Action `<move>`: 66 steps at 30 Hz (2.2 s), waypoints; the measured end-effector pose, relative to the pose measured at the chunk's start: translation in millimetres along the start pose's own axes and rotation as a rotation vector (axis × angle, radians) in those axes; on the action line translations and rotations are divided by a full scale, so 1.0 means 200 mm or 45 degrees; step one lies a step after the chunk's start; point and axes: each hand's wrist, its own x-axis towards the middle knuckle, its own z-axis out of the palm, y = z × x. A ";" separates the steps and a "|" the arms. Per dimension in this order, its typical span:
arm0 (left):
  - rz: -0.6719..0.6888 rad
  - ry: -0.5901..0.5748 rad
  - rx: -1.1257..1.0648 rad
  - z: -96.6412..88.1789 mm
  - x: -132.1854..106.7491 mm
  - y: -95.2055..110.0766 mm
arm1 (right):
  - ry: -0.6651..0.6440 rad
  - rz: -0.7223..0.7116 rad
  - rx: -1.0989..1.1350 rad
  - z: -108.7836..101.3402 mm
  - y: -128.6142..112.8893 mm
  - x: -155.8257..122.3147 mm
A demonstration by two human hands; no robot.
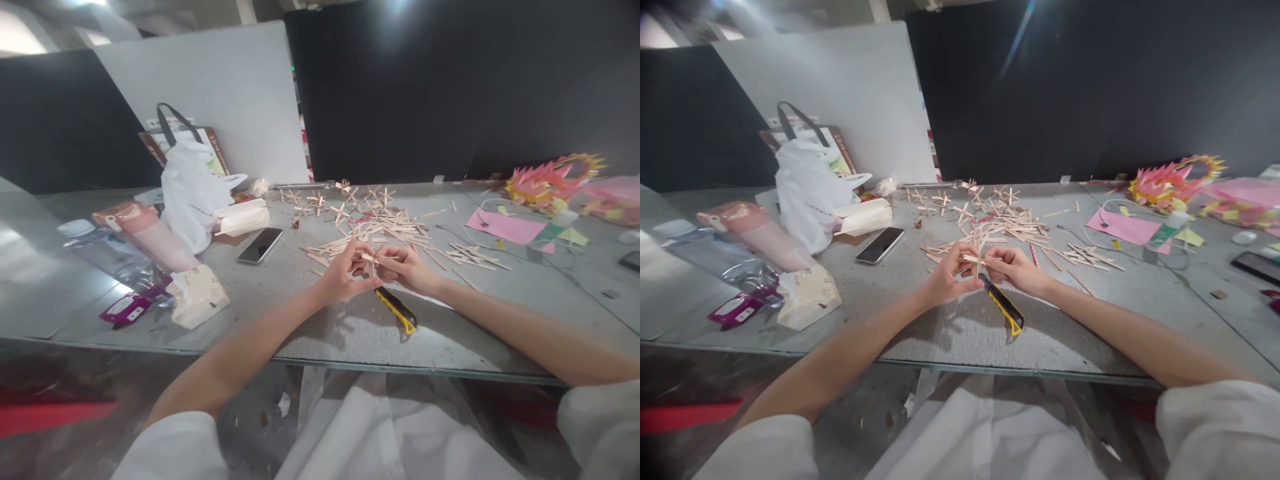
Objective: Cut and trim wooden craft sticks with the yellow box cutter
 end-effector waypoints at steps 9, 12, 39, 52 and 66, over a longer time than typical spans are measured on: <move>0.015 0.005 0.044 -0.01 0.00 -0.03 | -0.007 -0.007 -0.186 0.00 -0.02 0.00; 0.026 0.001 0.039 -0.02 0.00 -0.03 | 0.042 -0.067 -0.259 0.01 -0.02 -0.01; -0.037 0.110 -0.099 -0.01 -0.02 -0.05 | 0.037 -0.103 -0.306 0.10 -0.03 -0.03; -0.062 0.046 -0.159 0.01 -0.01 -0.06 | 0.120 -0.100 -0.262 0.10 -0.03 -0.03; -0.284 0.248 -0.309 0.01 0.02 -0.01 | 0.297 -0.203 -0.366 0.04 0.02 0.00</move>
